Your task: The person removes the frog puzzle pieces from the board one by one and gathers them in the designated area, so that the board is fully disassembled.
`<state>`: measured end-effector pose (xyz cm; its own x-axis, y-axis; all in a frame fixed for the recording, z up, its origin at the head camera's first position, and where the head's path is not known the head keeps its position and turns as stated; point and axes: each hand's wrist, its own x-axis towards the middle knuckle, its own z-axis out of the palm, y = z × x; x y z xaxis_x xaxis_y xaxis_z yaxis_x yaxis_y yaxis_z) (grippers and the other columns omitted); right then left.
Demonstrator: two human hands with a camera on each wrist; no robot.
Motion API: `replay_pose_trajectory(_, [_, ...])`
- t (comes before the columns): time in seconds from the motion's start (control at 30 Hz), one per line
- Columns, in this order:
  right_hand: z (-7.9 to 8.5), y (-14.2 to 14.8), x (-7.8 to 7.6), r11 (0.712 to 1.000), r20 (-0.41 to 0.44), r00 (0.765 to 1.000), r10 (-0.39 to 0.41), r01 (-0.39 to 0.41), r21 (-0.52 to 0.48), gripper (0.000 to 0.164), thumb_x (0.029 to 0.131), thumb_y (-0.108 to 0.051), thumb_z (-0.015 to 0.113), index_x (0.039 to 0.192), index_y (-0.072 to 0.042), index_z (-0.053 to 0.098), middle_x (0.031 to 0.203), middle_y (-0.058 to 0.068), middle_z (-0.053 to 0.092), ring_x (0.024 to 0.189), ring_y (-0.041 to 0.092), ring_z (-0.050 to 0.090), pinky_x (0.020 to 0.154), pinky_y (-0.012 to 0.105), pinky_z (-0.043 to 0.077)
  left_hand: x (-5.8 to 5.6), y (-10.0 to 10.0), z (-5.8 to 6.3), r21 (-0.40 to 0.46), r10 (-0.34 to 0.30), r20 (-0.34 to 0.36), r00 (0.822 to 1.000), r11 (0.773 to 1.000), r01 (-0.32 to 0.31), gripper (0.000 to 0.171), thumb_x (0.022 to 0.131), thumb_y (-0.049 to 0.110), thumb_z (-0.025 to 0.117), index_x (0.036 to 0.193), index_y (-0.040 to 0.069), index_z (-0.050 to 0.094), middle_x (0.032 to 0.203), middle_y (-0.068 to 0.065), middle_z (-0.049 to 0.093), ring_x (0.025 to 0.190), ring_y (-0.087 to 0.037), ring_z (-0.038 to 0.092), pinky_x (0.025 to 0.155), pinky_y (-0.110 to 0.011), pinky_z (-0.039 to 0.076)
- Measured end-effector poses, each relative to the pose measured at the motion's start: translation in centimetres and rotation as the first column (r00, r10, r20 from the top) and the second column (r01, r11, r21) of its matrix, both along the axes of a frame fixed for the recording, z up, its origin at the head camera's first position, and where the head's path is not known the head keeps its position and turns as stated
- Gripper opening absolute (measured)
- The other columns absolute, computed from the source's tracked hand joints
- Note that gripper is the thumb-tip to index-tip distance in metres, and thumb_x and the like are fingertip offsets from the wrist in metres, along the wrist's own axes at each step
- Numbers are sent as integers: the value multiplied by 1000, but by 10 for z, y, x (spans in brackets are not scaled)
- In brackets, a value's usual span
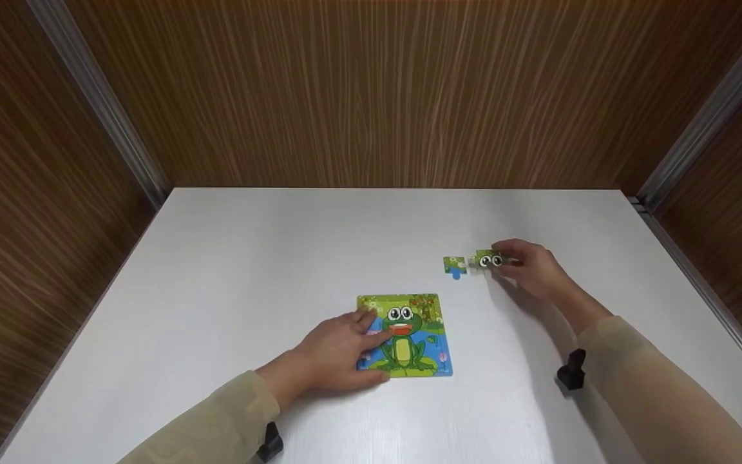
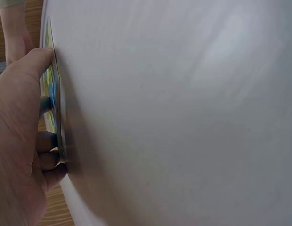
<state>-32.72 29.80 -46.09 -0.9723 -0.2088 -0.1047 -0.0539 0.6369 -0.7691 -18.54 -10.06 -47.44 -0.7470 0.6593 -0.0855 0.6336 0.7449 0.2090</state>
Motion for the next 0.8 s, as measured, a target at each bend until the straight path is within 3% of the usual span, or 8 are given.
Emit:
replay_pose_trajectory(0.17, [-4,1,-1,1000,-13,1000,-6,6,11,46,101,-4,70,146,-4,60,145,18,62,132,35,59,106,46,51,0,0,-1,-4,-11,-12,1000,1000,11,78,100,72,47,165,29,42,164,-24,39,153,-42,37,119,-52,41])
replay_pose_trajectory(0.8, [-16,1,0,998,-15,1000,-23,23,54,45,101,-8,71,145,-5,60,142,17,63,135,34,57,115,50,46,1,1,-2,4,0,-14,1000,1000,0,77,100,72,46,163,27,46,165,-24,39,154,-41,36,120,-51,39])
